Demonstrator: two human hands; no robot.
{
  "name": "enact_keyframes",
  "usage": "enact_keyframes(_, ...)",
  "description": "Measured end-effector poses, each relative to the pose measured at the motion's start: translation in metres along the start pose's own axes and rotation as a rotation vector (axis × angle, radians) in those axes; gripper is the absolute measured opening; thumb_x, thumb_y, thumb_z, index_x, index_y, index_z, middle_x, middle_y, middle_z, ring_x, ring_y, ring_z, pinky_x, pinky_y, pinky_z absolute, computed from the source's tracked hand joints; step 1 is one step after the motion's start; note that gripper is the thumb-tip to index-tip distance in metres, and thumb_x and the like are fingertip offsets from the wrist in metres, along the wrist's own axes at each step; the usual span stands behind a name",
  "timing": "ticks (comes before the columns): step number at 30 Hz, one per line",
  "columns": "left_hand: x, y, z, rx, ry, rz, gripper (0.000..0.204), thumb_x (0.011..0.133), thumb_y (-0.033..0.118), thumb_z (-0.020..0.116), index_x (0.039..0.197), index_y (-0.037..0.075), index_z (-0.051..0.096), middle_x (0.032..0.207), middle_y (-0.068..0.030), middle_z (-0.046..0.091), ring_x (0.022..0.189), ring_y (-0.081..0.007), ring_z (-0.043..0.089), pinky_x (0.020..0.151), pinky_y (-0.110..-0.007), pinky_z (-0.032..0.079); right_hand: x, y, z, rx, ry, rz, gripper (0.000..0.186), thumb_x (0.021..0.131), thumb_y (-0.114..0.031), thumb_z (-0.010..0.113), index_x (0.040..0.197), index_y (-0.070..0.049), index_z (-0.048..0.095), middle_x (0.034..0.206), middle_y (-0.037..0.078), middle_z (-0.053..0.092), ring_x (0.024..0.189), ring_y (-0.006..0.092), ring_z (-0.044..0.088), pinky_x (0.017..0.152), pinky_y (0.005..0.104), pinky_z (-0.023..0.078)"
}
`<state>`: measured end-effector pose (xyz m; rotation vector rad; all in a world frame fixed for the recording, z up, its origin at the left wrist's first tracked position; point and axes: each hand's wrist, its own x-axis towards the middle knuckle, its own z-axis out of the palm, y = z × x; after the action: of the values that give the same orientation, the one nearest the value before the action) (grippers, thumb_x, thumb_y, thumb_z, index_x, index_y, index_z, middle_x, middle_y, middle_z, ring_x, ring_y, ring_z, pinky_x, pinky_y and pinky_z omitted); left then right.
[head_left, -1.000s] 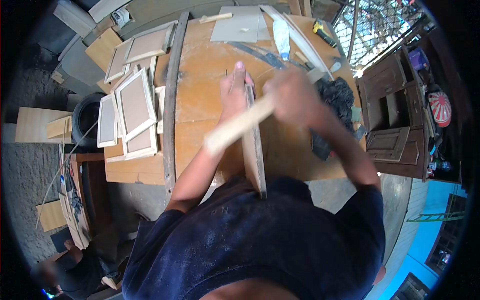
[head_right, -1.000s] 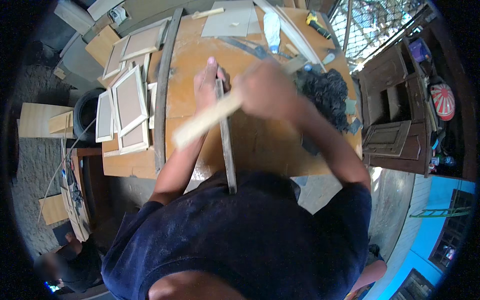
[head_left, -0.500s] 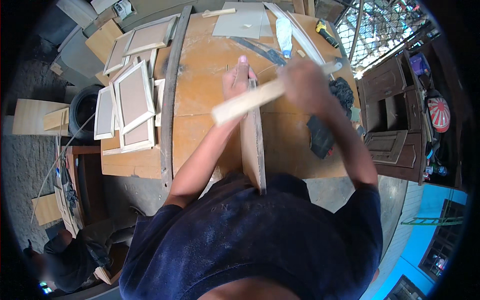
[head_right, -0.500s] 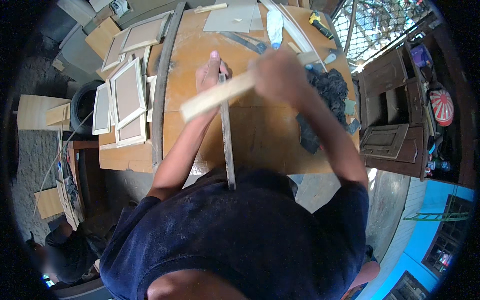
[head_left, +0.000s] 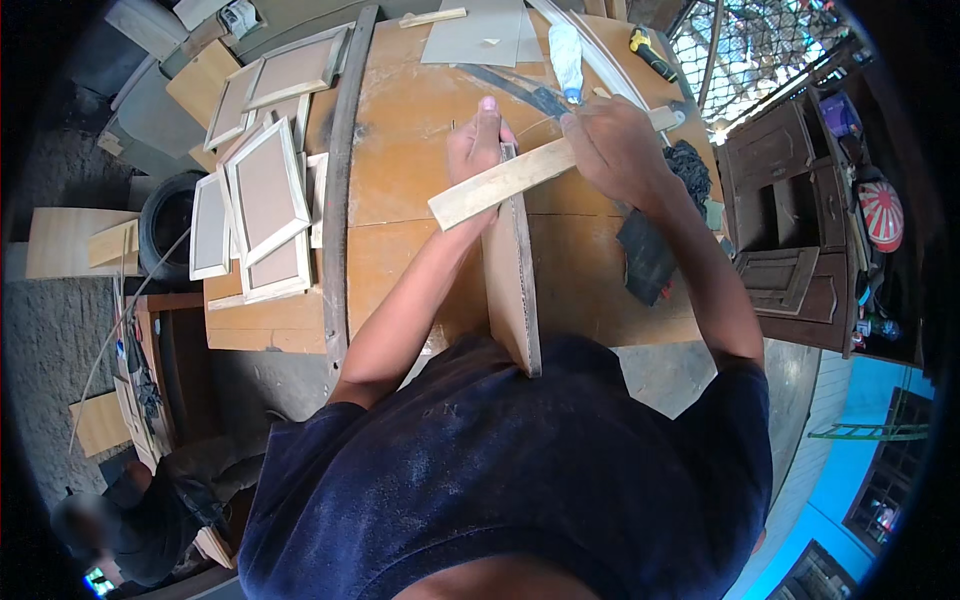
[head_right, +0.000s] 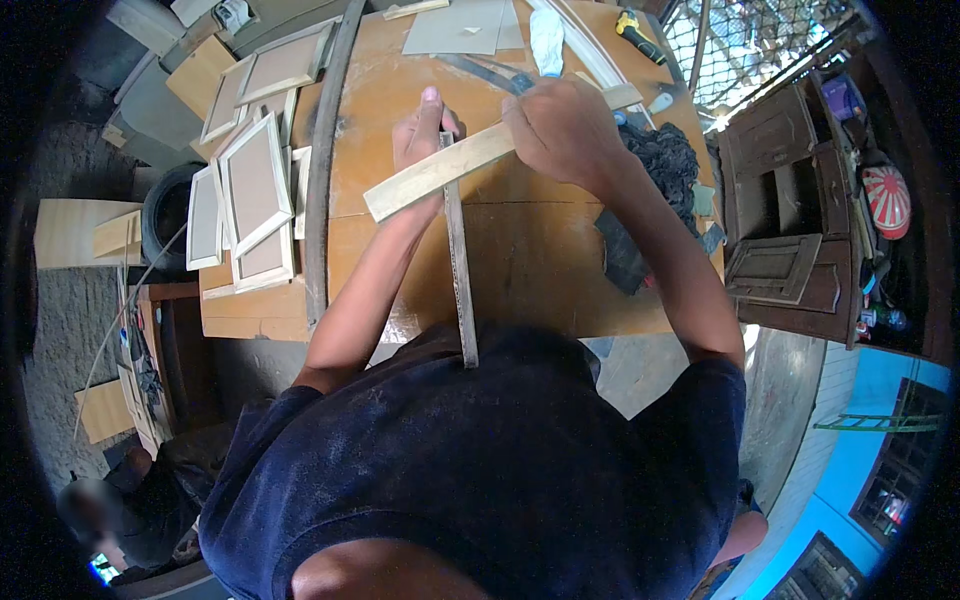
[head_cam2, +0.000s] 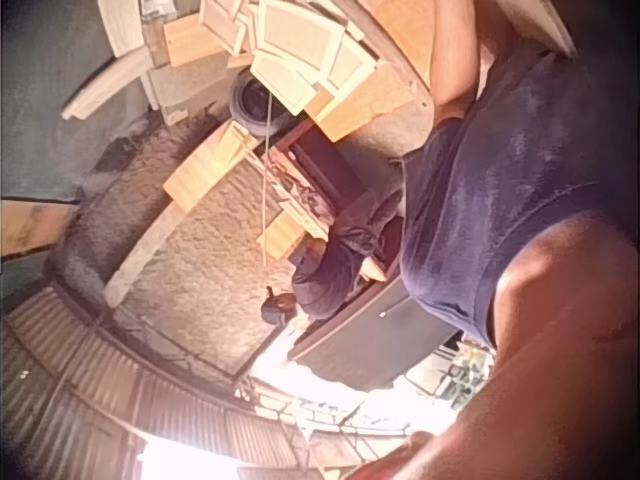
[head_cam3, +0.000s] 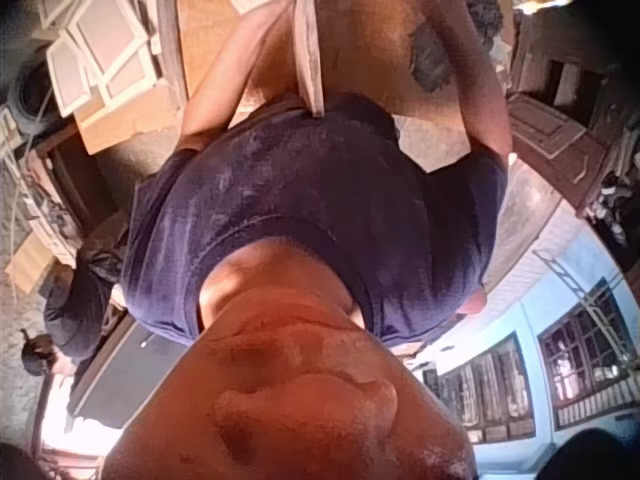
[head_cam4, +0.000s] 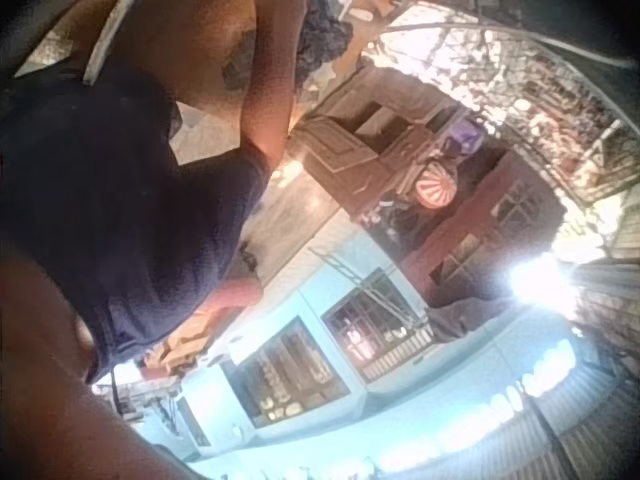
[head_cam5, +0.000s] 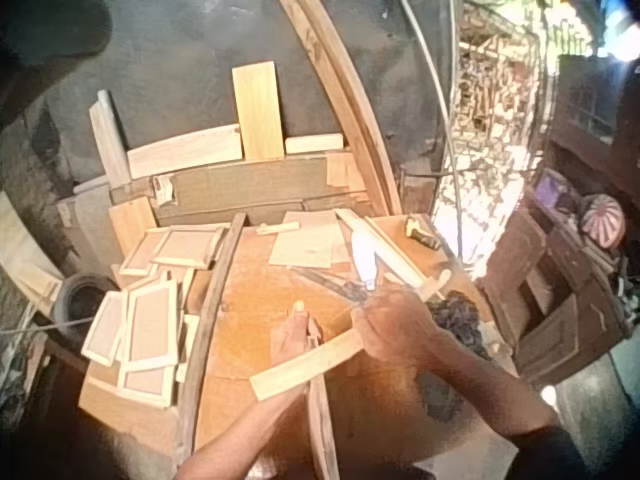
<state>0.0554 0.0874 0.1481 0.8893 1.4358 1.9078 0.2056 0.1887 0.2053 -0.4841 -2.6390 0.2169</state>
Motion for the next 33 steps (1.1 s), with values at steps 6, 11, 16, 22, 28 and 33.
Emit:
enact_keyframes(6, 0.002, 0.001, -0.001, -0.049, 0.029, -0.171, 0.056, 0.104, 0.043, 0.045, 0.061, 0.007, 0.053, 0.051, -0.0002, 0.047, 0.045, -0.0099, 0.043, 0.045, -0.030, 0.035, -0.003, -0.029, 0.008, 0.030, 0.013, -0.270, 0.034, 0.090, -0.018, 0.048, 0.063, -0.005, 0.065, 0.065, 0.017, 0.063, 0.068, 0.0335, 0.063, 0.071, 0.0472, 0.049)
enact_keyframes(11, 0.005, -0.007, -0.006, -0.109, -0.028, -0.142, 0.054, 0.104, 0.043, 0.045, 0.064, 0.008, 0.054, 0.053, 0.0002, 0.048, 0.046, -0.0096, 0.044, 0.045, -0.029, 0.036, -0.007, -0.033, 0.009, -0.017, 0.025, -0.119, 0.032, 0.088, -0.019, 0.051, 0.063, -0.003, 0.064, 0.065, 0.016, 0.063, 0.070, 0.0342, 0.063, 0.072, 0.0470, 0.048)
enact_keyframes(16, 0.001, 0.001, -0.001, -0.031, -0.010, -0.049, 0.049, 0.104, 0.039, 0.046, 0.065, 0.010, 0.050, 0.054, -0.0019, 0.048, 0.045, -0.0108, 0.043, 0.044, -0.029, 0.033, 0.003, -0.006, 0.006, -0.120, 0.061, -0.070, 0.031, 0.088, -0.018, 0.051, 0.067, -0.002, 0.067, 0.065, 0.016, 0.063, 0.071, 0.0329, 0.063, 0.074, 0.0450, 0.048)
enact_keyframes(22, 0.003, 0.003, -0.004, -0.095, -0.022, -0.143, 0.053, 0.103, 0.044, 0.046, 0.064, 0.009, 0.053, 0.051, -0.0008, 0.047, 0.043, -0.0105, 0.043, 0.043, -0.028, 0.035, -0.016, -0.043, 0.008, 0.083, 0.019, -0.208, 0.026, 0.086, -0.018, 0.052, 0.068, -0.006, 0.066, 0.066, 0.016, 0.064, 0.066, 0.0330, 0.063, 0.070, 0.0472, 0.048)
enact_keyframes(28, 0.004, 0.001, -0.005, -0.117, -0.083, -0.193, 0.054, 0.104, 0.042, 0.045, 0.062, 0.009, 0.053, 0.053, -0.0012, 0.049, 0.045, -0.0105, 0.043, 0.044, -0.029, 0.034, -0.030, -0.054, 0.005, 0.041, 0.049, -0.228, 0.024, 0.083, -0.018, 0.055, 0.064, -0.007, 0.064, 0.056, 0.011, 0.058, 0.064, 0.0294, 0.062, 0.069, 0.0461, 0.047)
enact_keyframes(33, -0.003, 0.012, 0.002, -0.092, -0.056, -0.177, 0.053, 0.104, 0.041, 0.045, 0.062, 0.009, 0.052, 0.053, -0.0015, 0.048, 0.045, -0.0105, 0.043, 0.045, -0.028, 0.035, -0.023, -0.016, 0.001, -0.021, 0.051, 0.006, 0.021, 0.080, -0.018, 0.056, 0.064, -0.007, 0.065, 0.065, 0.009, 0.063, 0.070, 0.0253, 0.062, 0.076, 0.0401, 0.046)
